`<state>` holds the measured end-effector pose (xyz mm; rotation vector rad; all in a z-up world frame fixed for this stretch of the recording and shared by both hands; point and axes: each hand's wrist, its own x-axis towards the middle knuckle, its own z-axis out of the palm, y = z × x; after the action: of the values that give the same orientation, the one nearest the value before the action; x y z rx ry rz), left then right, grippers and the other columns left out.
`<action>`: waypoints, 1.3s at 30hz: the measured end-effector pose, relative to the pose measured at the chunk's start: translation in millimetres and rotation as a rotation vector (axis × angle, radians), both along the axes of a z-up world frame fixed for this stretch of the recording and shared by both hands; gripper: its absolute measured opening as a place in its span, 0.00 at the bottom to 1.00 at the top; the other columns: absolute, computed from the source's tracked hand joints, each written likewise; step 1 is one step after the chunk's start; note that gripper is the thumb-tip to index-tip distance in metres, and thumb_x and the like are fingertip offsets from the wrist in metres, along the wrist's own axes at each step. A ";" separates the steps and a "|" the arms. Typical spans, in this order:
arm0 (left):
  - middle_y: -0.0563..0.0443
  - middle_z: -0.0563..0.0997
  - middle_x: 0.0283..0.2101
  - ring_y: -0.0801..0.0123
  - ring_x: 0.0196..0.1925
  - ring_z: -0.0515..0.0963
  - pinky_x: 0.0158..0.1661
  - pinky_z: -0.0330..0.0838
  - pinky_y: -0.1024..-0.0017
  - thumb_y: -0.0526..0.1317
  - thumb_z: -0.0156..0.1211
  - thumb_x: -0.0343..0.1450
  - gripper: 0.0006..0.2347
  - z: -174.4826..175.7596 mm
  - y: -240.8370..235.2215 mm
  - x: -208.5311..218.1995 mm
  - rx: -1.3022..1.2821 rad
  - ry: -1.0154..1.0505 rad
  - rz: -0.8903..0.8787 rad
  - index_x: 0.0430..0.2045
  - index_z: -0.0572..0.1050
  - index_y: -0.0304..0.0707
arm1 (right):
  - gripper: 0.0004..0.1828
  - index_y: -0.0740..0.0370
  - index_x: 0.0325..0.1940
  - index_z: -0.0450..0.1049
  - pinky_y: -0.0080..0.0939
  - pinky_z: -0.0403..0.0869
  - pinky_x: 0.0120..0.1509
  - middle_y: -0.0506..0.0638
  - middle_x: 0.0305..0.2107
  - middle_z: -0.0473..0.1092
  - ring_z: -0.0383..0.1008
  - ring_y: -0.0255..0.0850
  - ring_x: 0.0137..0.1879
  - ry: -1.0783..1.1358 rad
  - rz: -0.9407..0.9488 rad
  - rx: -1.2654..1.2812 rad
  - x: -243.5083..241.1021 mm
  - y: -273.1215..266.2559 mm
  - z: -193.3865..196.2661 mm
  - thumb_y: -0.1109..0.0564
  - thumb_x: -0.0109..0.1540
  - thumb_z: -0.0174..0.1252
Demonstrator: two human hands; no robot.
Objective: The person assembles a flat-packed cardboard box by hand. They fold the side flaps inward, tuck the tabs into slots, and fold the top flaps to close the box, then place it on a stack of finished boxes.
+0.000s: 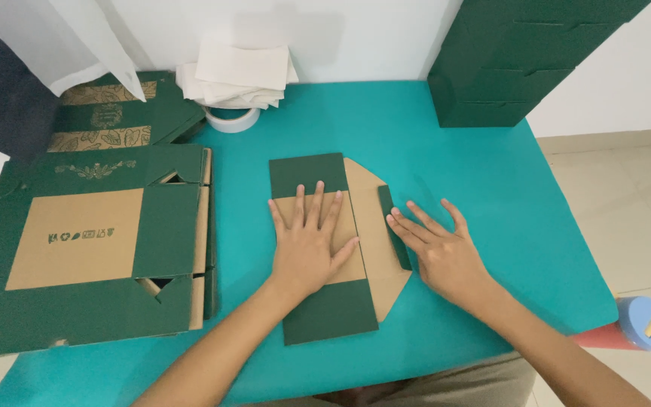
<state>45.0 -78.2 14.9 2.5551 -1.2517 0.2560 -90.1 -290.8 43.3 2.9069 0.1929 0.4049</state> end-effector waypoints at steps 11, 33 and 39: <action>0.33 0.51 0.72 0.31 0.73 0.46 0.56 0.30 0.18 0.62 0.36 0.73 0.33 1.0 0.7 -0.1 0.046 0.021 -0.002 0.70 0.52 0.44 | 0.27 0.47 0.62 0.69 0.62 0.46 0.79 0.38 0.58 0.70 0.62 0.33 0.69 0.043 0.024 0.024 -5.0 7.1 0.9 0.62 0.59 0.50; 0.42 0.56 0.72 0.41 0.73 0.53 0.63 0.40 0.29 0.65 0.39 0.72 0.33 -13.0 -0.6 -1.5 -0.080 -0.267 0.066 0.70 0.54 0.49 | 0.26 0.52 0.69 0.63 0.59 0.49 0.74 0.44 0.65 0.63 0.59 0.45 0.72 0.030 0.092 0.300 -54.7 25.0 7.1 0.45 0.68 0.41; 0.42 0.57 0.72 0.42 0.73 0.53 0.63 0.40 0.29 0.65 0.38 0.73 0.32 -13.0 -0.3 -1.8 -0.088 -0.280 0.072 0.70 0.54 0.49 | 0.27 0.53 0.70 0.62 0.59 0.47 0.75 0.44 0.64 0.64 0.57 0.46 0.72 0.044 0.069 0.333 -58.5 30.8 15.8 0.44 0.67 0.43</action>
<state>43.2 -78.5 1.9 2.5557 -1.2099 0.6894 -148.6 -260.0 59.1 3.2455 0.2546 0.4202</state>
